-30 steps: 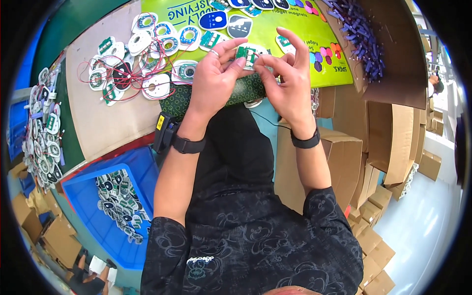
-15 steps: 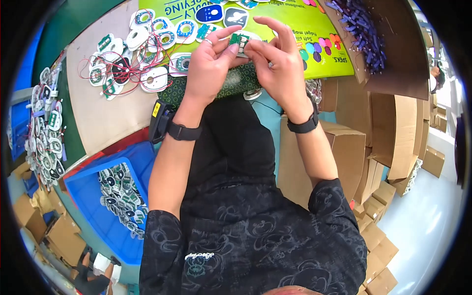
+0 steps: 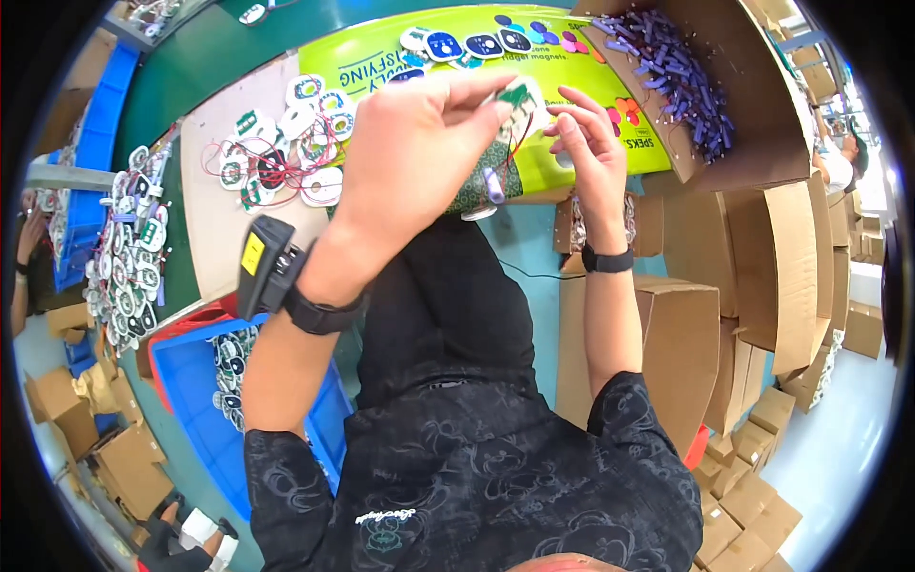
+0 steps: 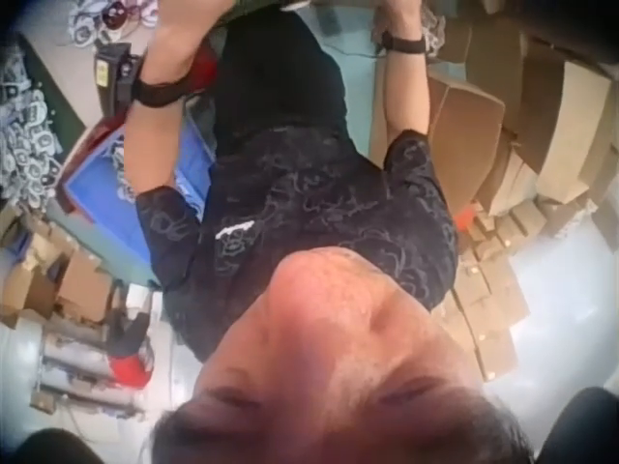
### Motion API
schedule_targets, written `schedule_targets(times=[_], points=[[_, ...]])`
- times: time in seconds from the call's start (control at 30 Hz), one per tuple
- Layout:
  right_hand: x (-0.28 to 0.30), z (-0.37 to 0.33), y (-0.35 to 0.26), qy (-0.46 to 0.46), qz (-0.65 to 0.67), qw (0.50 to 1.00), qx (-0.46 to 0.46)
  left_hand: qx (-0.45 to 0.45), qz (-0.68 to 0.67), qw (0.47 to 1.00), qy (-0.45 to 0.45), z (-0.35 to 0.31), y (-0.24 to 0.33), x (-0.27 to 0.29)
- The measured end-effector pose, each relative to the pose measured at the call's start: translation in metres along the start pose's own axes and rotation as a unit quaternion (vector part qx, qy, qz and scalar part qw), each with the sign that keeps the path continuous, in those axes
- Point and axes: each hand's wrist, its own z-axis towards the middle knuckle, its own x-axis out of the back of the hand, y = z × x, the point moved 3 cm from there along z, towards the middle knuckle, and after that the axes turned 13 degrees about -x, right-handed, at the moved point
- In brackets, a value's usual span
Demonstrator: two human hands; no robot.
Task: The person picks up a circuit board and a battery, connects them by hand, and places the assembly on the table. They then pick up a white silicone cover, insert the connected components into it, and set the completed unit aside.
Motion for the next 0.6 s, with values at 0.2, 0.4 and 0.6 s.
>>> schedule_targets(times=[0.2, 0.4, 0.6], points=[[0.018, 0.026, 0.039, 0.093, -0.111, 0.989, 0.034, -0.035, 0.139, 0.989, -0.048, 0.079, 0.076, 0.015], [0.02, 0.021, 0.041, 0.181, -0.165, 0.966, 0.084, -0.116, 0.058, 0.991, -0.044, 0.183, 0.067, 0.019], [0.001, 0.023, 0.036, 0.166, -0.196, 0.961, 0.103, -0.112, 0.102, 0.988, 0.039, 0.28, 0.002, 0.056]])
